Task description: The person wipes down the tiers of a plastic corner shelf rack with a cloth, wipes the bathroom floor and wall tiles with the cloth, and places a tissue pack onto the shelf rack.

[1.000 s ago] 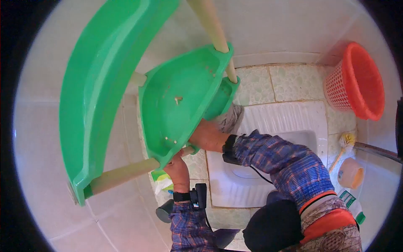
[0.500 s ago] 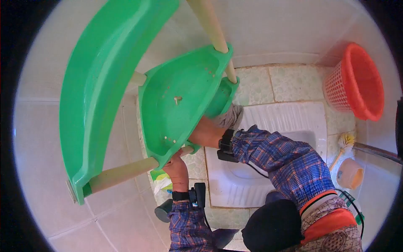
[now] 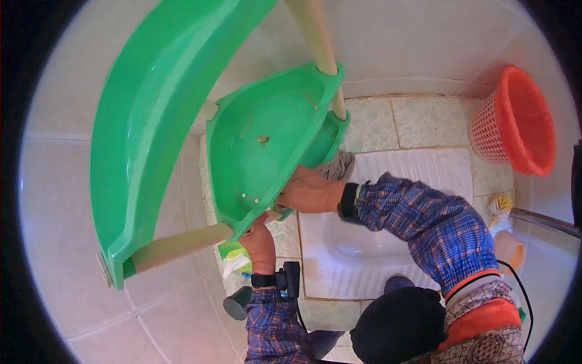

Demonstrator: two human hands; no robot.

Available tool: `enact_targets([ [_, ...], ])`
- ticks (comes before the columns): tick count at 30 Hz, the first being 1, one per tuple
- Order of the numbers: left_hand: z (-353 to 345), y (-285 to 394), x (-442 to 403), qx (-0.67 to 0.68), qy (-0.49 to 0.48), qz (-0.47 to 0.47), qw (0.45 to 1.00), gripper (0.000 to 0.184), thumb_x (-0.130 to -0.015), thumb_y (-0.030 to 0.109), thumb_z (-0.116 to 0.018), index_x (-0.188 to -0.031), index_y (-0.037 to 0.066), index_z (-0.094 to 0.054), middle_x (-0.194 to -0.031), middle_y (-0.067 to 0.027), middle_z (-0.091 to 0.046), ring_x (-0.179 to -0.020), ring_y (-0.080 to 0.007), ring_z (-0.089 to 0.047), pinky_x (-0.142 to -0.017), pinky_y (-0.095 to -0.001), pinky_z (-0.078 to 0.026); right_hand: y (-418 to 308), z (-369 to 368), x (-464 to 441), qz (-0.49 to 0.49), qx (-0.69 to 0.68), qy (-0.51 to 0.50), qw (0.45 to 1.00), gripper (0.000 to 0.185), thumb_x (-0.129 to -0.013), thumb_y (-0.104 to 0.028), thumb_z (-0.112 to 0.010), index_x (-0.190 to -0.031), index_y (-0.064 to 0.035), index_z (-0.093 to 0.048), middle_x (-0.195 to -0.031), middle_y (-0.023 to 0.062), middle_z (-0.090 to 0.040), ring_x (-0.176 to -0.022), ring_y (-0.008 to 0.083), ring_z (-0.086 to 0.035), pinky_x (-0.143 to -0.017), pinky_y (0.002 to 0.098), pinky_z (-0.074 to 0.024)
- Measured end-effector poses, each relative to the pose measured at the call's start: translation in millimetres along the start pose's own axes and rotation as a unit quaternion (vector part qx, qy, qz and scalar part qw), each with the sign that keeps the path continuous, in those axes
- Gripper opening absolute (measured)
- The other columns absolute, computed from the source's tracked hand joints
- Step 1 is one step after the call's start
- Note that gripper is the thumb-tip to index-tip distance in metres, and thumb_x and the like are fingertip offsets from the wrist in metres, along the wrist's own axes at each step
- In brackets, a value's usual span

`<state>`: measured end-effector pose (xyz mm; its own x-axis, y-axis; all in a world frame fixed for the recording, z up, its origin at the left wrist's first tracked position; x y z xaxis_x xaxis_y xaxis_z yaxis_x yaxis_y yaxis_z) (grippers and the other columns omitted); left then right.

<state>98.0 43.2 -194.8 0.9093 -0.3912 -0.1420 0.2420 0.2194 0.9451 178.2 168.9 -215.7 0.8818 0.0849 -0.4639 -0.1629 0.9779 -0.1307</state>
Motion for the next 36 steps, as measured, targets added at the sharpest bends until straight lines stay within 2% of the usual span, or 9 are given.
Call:
enact_targets([
  [6, -2, 7, 2, 0.037, 0.001, 0.007, 0.999, 0.017, -0.091, 0.004, -0.053, -0.075, 0.002, -0.056, -0.072, -0.0058, -0.059, -0.07, -0.0172, -0.058, -0.074, -0.0368, -0.052, -24, -1, 26, 0.011, -0.07, 0.047, 0.996, 0.008, -0.075, -0.023, -0.062, -0.074, -0.0175, -0.068, -0.087, -0.0016, -0.059, -0.096, 0.0179, -0.058, -0.084, 0.0368, -0.0424],
  [9, -3, 9, 2, 0.042, 0.003, 0.007, 0.999, 0.017, -0.091, 0.003, -0.053, -0.074, 0.002, -0.055, -0.071, -0.0054, -0.058, -0.069, -0.0174, -0.057, -0.073, -0.0369, -0.052, -8, 5, 24, 0.024, -0.112, 0.017, 0.993, 0.009, -0.075, -0.022, -0.062, -0.077, -0.0156, -0.067, -0.089, -0.0018, -0.058, -0.096, 0.0178, -0.057, -0.082, 0.0356, -0.0435],
  [12, -1, 9, 0, 0.036, -0.008, -0.003, 0.999, 0.016, -0.092, 0.003, -0.054, -0.076, 0.002, -0.055, -0.071, -0.0054, -0.057, -0.068, -0.0176, -0.056, -0.072, -0.0369, -0.052, -3, 3, 28, -0.083, -0.111, -0.01, 0.99, 0.009, -0.075, -0.021, -0.061, -0.08, -0.0156, -0.066, -0.09, -0.0026, -0.057, -0.096, 0.0164, -0.056, -0.081, 0.0339, -0.0437],
  [15, -3, 11, 3, 0.024, -0.01, -0.004, 1.0, 0.016, -0.092, 0.004, -0.055, -0.076, 0.002, -0.054, -0.071, -0.0057, -0.057, -0.068, -0.0174, -0.055, -0.07, -0.0369, -0.051, -49, -1, 27, 0.014, -0.073, 0.025, 0.997, 0.016, -0.074, -0.022, -0.061, -0.09, -0.018, -0.064, -0.096, -0.0034, -0.057, -0.1, 0.0181, -0.056, -0.083, 0.0346, -0.0433],
  [18, 1, 5, -1, 0.029, 0.0, -0.026, 0.999, 0.016, -0.093, 0.004, -0.054, -0.076, 0.003, -0.052, -0.07, -0.0057, -0.056, -0.067, -0.0169, -0.054, -0.07, -0.0373, -0.051, -50, -11, 28, 0.001, -0.056, 0.092, 0.994, 0.017, -0.077, -0.022, -0.06, -0.092, -0.0179, -0.065, -0.091, -0.0031, -0.056, -0.098, 0.0163, -0.055, -0.083, 0.0341, -0.043],
  [21, -4, 8, 1, 0.041, -0.014, -0.004, 0.999, 0.016, -0.092, 0.002, -0.052, -0.076, 0.003, -0.052, -0.069, -0.0054, -0.055, -0.066, -0.0172, -0.054, -0.07, -0.0377, -0.051, -43, -8, 36, 0.02, -0.052, 0.067, 0.996, 0.019, -0.078, -0.023, -0.06, -0.095, -0.0199, -0.066, -0.092, -0.0035, -0.057, -0.099, 0.0162, -0.055, -0.084, 0.0346, -0.0421],
  [27, -4, 11, 2, 0.021, -0.015, 0.003, 1.0, 0.015, -0.09, 0.002, -0.052, -0.075, 0.003, -0.052, -0.07, -0.0058, -0.057, -0.066, -0.0177, -0.055, -0.069, -0.0366, -0.05, 3, 7, 45, -0.095, -0.069, -0.007, 0.993, 0.024, -0.078, -0.023, -0.057, -0.1, -0.0217, -0.065, -0.093, -0.0029, -0.055, -0.097, 0.0178, -0.054, -0.085, 0.0382, -0.0422],
  [30, -5, 15, 4, -0.003, -0.008, 0.003, 1.0, 0.013, -0.089, 0.003, -0.054, -0.076, 0.003, -0.054, -0.07, -0.006, -0.058, -0.066, -0.0167, -0.055, -0.069, -0.0355, -0.05, -38, 9, 31, 0.019, -0.094, 0.029, 0.995, 0.024, -0.078, -0.024, -0.057, -0.1, -0.0206, -0.066, -0.093, -0.0019, -0.055, -0.097, 0.018, -0.054, -0.083, 0.038, -0.0418],
  [36, -4, 5, 1, 0.041, -0.004, 0.009, 0.999, 0.011, -0.085, 0.002, -0.057, -0.074, 0.001, -0.058, -0.072, -0.0066, -0.061, -0.068, -0.0161, -0.056, -0.071, -0.0342, -0.05, -36, -7, 34, 0.024, -0.085, 0.079, 0.993, 0.014, -0.079, -0.023, -0.06, -0.091, -0.0186, -0.066, -0.093, -0.0031, -0.057, -0.095, 0.0189, -0.056, -0.081, 0.0358, -0.0434],
])
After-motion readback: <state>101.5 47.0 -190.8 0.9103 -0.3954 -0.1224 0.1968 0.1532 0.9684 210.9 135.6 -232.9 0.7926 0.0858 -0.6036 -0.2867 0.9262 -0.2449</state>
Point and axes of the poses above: each hand's wrist, its own x-axis away from the middle knuckle, its own z-axis out of the back of the hand, y = z × x, the point moved 7 cm from there along -x, towards the middle knuckle
